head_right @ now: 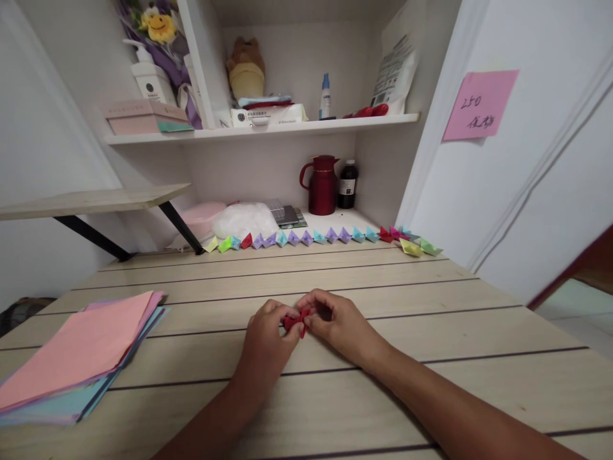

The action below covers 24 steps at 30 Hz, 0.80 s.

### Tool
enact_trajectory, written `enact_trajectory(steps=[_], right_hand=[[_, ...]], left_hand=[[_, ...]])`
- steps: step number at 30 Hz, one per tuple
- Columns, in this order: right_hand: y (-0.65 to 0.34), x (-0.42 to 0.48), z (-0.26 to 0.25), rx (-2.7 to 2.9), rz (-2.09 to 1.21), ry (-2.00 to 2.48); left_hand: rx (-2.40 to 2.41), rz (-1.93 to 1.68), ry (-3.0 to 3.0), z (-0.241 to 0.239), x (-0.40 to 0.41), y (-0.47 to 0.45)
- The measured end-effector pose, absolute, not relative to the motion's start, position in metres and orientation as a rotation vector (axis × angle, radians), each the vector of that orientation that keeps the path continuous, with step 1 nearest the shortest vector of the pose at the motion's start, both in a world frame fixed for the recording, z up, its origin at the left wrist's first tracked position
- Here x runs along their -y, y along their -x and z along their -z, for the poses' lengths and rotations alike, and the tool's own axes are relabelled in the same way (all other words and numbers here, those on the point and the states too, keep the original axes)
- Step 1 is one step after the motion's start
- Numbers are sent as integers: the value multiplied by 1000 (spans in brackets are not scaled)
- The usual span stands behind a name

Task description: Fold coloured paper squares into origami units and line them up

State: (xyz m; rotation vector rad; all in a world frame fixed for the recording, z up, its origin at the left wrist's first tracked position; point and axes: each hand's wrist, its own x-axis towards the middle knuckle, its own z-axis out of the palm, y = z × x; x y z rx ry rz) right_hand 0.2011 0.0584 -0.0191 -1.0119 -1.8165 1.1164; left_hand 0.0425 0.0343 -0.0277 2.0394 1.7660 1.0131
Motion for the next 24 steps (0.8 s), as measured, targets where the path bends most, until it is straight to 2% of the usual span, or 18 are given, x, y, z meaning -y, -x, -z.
enact_trajectory(steps=[5, 11, 24], right_hand=[[-193, -56, 21, 1811, -1049, 1016], [-181, -56, 17, 1935, -712, 1122], [-180, -60, 20, 1983, -755, 1137]], left_hand=[[-1890, -897, -2111, 24, -34, -48], [-1916, -834, -2125, 24, -32, -49], [-1869, -878, -2100, 26, -32, -47]])
